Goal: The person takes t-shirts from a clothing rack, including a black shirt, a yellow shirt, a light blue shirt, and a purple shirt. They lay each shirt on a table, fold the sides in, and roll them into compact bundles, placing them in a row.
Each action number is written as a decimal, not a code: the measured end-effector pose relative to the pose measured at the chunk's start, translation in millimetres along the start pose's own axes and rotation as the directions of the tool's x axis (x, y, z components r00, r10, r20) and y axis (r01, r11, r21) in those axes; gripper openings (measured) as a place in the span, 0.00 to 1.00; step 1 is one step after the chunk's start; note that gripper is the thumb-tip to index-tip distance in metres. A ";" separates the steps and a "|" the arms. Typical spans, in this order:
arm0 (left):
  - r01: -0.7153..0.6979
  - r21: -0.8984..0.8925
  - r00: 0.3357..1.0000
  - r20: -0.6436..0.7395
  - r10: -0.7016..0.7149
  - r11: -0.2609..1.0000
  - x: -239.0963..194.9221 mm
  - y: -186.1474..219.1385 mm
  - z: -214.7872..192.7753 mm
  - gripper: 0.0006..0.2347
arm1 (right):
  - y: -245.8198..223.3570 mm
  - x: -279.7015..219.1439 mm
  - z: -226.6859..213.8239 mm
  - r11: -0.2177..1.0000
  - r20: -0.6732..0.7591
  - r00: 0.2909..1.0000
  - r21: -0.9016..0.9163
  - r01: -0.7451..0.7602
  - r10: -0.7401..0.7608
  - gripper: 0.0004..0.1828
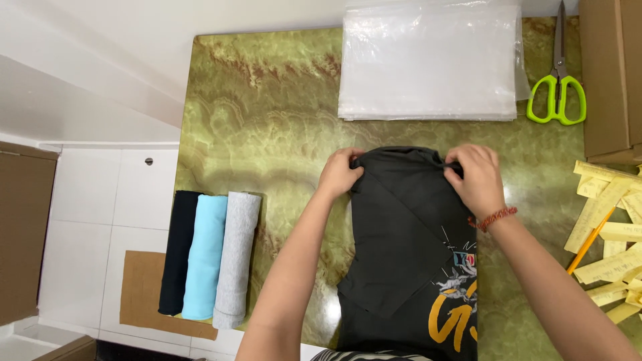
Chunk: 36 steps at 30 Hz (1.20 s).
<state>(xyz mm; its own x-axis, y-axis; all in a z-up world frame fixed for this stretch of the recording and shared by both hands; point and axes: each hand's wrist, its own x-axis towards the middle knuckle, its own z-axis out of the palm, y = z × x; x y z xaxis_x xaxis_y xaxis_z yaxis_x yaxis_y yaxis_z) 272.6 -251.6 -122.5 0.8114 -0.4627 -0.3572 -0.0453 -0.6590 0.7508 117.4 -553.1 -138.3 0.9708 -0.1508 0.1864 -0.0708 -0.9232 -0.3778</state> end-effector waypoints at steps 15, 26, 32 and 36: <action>-0.505 0.681 0.735 0.017 0.677 0.531 -55.6 -27.9 5.8 0.05 | 11.3 -65.3 -1.1 0.925 -0.156 0.943 -0.294 0.239 -0.293 0.14; -0.390 0.655 0.872 0.038 0.488 0.647 -22.1 -6.7 23.6 0.14 | 27.6 -36.9 -17.7 0.987 0.153 0.975 -0.002 -0.161 0.159 0.15; -0.304 0.580 0.952 0.154 0.265 0.756 -13.2 -0.6 24.9 0.19 | 26.6 -2.8 -31.5 0.954 0.479 0.842 0.031 -0.300 0.249 0.32; -0.276 0.552 0.957 0.236 0.170 0.787 -8.9 4.6 22.6 0.21 | 37.1 12.1 -24.0 0.965 0.572 0.798 0.045 -0.258 0.187 0.18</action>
<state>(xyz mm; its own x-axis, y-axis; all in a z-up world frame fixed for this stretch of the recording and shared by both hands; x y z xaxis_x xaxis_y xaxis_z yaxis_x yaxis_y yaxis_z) 252.0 -263.9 -128.4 0.6311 -0.6947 -0.3451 -0.5815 -0.7181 0.3823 121.0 -597.7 -128.3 0.8931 -0.0903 -0.4407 -0.3082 -0.8364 -0.4532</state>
